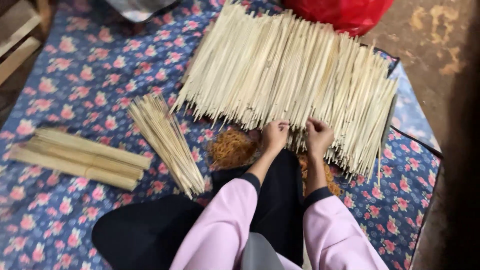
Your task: Bundling thin wooden sticks together using rubber bands
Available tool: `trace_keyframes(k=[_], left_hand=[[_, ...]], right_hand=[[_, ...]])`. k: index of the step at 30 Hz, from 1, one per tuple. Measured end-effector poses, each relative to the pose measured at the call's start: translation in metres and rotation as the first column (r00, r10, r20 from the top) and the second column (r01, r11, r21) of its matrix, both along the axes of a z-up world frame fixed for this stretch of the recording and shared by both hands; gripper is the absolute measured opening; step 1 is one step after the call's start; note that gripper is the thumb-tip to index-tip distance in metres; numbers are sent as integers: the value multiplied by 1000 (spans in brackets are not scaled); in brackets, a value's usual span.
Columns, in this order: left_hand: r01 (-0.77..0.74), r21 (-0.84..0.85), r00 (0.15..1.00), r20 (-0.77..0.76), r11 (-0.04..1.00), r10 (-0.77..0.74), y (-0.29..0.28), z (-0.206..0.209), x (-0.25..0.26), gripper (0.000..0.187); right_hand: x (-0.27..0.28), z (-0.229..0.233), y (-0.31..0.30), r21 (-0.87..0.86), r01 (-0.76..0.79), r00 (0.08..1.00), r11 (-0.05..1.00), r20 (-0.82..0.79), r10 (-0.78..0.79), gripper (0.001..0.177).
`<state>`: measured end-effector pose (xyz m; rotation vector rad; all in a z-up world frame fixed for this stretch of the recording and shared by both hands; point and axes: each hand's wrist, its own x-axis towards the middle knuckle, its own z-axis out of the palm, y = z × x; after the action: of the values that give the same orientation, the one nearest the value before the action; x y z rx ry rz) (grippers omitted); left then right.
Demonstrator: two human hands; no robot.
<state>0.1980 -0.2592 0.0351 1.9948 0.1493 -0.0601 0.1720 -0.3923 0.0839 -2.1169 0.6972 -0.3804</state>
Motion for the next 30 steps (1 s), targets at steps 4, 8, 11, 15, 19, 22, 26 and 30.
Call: trace_keyframes(k=[4, 8, 11, 15, 19, 22, 26, 30], left_hand=[[74, 38, 997, -26, 996, -73, -57, 4, 55, 19], [121, 39, 993, 8, 992, -122, -87, 6, 84, 23], [211, 94, 977, -49, 973, -207, -85, 33, 85, 21], [255, 138, 965, -101, 957, -243, -95, 39, 87, 23], [161, 123, 975, -175, 979, -138, -106, 25, 105, 19], [86, 67, 959, -278, 994, -64, -104, 31, 105, 21], [195, 127, 908, -398, 972, -130, -92, 70, 107, 24], [297, 160, 859, -476, 941, -190, -106, 61, 118, 35]], right_hand=[[44, 12, -24, 5, 65, 996, 998, 63, -65, 21], [65, 5, -35, -181, 44, 996, 982, -72, -58, 15], [68, -9, -40, -241, 53, 969, 969, -221, -108, 13], [77, -8, -40, -259, 61, 950, 964, -281, -136, 10], [87, -12, -54, -181, 93, 949, 979, -282, -142, 14], [79, 0, -51, -113, 82, 933, 990, -340, -116, 15], [90, -27, -60, -131, 60, 918, 990, -383, -106, 15], [80, 10, -36, -77, 108, 911, 991, -392, -130, 13]])
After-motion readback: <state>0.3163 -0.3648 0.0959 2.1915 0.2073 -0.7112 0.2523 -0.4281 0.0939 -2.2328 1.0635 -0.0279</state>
